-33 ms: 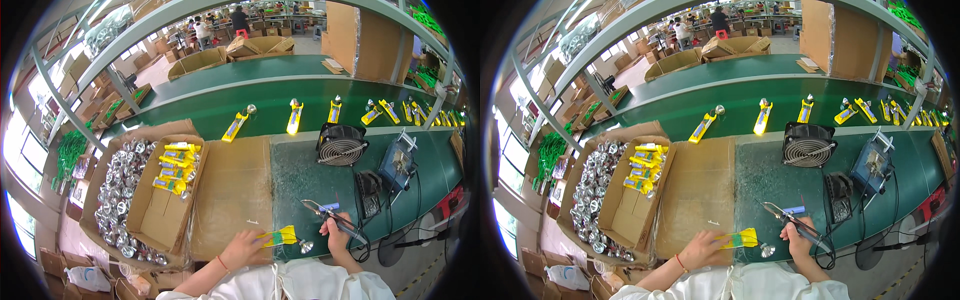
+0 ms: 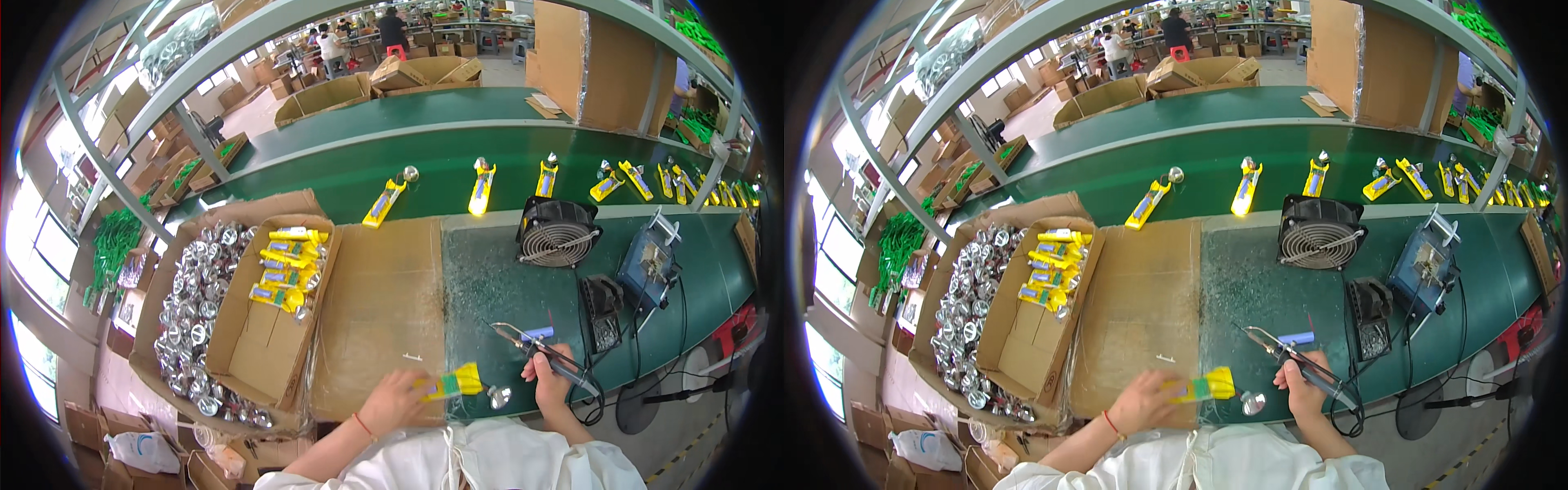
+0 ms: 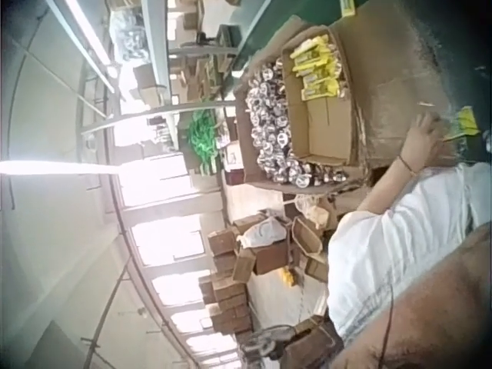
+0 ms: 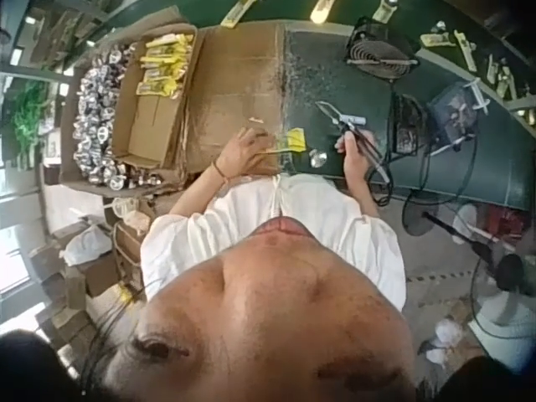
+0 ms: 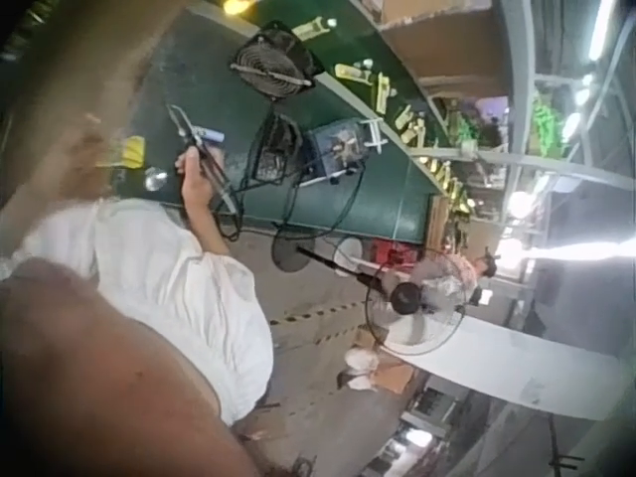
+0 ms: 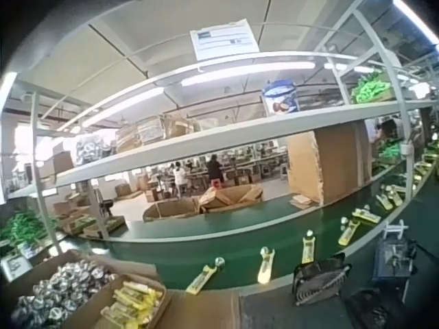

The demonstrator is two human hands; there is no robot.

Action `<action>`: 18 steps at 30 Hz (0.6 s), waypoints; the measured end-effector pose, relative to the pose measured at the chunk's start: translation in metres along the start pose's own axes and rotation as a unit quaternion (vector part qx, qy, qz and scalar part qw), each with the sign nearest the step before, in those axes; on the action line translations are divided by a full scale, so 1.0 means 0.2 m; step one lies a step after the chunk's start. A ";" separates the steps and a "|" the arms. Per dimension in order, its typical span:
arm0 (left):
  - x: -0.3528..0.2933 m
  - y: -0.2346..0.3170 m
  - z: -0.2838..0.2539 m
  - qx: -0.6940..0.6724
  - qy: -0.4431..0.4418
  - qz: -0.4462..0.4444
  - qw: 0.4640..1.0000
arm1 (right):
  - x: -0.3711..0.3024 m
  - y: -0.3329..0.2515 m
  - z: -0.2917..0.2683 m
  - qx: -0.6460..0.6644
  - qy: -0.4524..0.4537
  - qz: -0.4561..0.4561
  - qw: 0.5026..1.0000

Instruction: The recorder is soldering wires to small circuit boards and assembling them into yellow portable lamps or flashlights.

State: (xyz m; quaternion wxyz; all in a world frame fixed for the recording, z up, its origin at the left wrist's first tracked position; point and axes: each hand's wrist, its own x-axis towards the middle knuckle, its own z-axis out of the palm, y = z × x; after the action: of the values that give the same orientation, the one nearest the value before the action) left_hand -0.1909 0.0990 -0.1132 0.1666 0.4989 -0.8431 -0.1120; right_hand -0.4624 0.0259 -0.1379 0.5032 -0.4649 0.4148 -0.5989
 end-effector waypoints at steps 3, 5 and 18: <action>0.04 -0.05 0.00 -0.022 0.038 -0.030 0.999 | -0.02 -0.01 -0.01 -0.012 0.002 -0.003 1.000; 0.08 -0.07 -0.05 0.044 0.019 -0.033 0.998 | -0.05 -0.04 -0.01 -0.023 0.013 0.000 1.000; 0.12 0.04 0.05 -0.175 0.203 -0.144 0.952 | -0.18 -0.05 0.04 0.003 -0.056 0.039 0.998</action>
State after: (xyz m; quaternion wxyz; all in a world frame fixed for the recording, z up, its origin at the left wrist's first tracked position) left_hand -0.2117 0.0817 -0.1162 0.4012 0.5904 -0.6775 -0.1773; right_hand -0.4550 0.0620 -0.1320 0.5502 -0.4791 0.4020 -0.5533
